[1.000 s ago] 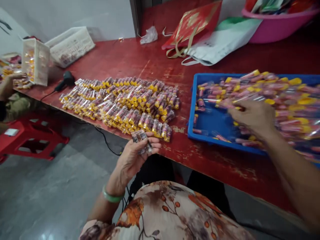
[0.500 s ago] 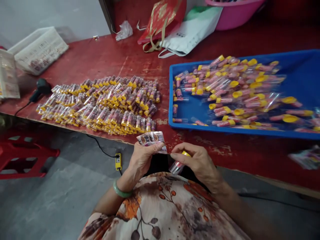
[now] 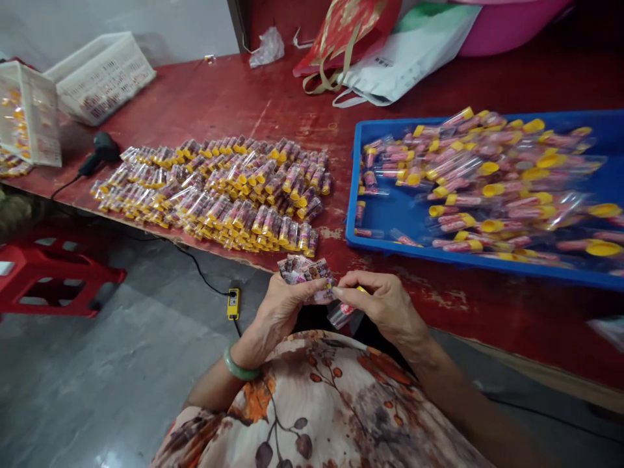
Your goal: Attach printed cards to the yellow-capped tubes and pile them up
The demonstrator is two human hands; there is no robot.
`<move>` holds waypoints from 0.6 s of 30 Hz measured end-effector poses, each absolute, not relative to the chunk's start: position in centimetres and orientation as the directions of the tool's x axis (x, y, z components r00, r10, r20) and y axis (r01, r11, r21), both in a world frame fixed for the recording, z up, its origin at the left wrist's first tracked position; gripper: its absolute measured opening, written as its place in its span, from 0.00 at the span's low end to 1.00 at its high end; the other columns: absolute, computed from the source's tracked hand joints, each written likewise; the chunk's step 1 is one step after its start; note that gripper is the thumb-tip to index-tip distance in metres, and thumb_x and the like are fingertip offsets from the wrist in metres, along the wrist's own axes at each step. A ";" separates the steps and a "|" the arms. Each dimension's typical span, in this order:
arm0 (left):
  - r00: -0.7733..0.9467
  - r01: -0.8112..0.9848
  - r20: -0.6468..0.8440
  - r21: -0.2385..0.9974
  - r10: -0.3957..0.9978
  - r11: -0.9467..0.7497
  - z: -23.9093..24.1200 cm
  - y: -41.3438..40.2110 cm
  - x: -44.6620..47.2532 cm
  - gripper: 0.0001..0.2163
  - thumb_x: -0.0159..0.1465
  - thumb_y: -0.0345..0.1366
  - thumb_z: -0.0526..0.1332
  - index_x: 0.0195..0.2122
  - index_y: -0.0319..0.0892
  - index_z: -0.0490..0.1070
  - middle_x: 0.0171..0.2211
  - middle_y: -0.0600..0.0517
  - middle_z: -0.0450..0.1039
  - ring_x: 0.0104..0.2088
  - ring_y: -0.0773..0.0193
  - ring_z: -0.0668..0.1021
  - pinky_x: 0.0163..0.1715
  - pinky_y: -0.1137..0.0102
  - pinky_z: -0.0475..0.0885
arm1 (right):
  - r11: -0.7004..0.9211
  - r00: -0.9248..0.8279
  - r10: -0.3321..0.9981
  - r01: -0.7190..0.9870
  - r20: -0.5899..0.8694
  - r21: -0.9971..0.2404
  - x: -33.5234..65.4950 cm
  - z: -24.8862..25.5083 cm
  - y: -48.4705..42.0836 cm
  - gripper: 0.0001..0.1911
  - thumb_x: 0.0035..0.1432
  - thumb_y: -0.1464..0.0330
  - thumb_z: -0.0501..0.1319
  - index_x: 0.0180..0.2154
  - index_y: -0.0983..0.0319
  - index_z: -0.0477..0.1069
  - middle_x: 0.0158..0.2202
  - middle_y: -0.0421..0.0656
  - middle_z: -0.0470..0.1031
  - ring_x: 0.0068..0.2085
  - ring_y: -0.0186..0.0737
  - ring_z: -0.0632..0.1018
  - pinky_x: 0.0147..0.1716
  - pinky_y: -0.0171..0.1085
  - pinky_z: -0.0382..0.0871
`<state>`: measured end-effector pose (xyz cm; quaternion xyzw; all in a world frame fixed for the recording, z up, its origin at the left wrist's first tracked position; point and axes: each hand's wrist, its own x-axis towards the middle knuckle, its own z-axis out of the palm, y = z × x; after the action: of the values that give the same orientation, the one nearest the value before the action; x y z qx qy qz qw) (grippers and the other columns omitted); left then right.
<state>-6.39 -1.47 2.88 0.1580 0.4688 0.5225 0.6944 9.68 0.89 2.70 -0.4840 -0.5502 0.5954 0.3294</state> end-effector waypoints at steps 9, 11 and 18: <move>-0.065 -0.656 -0.472 0.684 0.879 0.319 2.4 -0.8 -5.8 0.17 0.44 0.28 0.75 0.36 0.37 0.77 0.32 0.51 0.79 0.31 0.64 0.79 0.36 0.70 0.76 | -0.249 -0.346 0.920 -0.162 -0.182 -0.955 14.0 0.7 -1.2 0.09 0.56 0.62 0.66 0.37 0.60 0.76 0.31 0.40 0.70 0.21 0.27 0.63 0.19 0.31 0.54; -0.044 -0.664 -0.480 0.669 0.876 0.333 2.5 -0.7 -5.5 0.17 0.45 0.29 0.75 0.36 0.38 0.77 0.33 0.51 0.80 0.32 0.64 0.80 0.37 0.69 0.76 | -0.209 -0.375 0.916 -0.153 -0.139 -0.966 14.5 0.7 -1.8 0.10 0.58 0.63 0.64 0.41 0.59 0.75 0.36 0.42 0.71 0.23 0.29 0.66 0.21 0.32 0.59; -0.118 -0.641 -0.506 0.696 0.855 0.323 2.9 -0.7 -5.0 0.18 0.40 0.29 0.77 0.32 0.36 0.76 0.27 0.52 0.77 0.26 0.65 0.78 0.27 0.71 0.76 | 0.304 -0.186 0.944 0.159 0.274 -0.939 14.0 1.9 -2.4 0.07 0.59 0.70 0.63 0.41 0.57 0.74 0.40 0.41 0.73 0.43 0.38 0.74 0.41 0.34 0.69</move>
<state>-5.01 -0.74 2.95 0.1104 0.4825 0.5711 0.6549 14.01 -2.40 1.86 -0.4231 -0.6513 0.4112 0.4772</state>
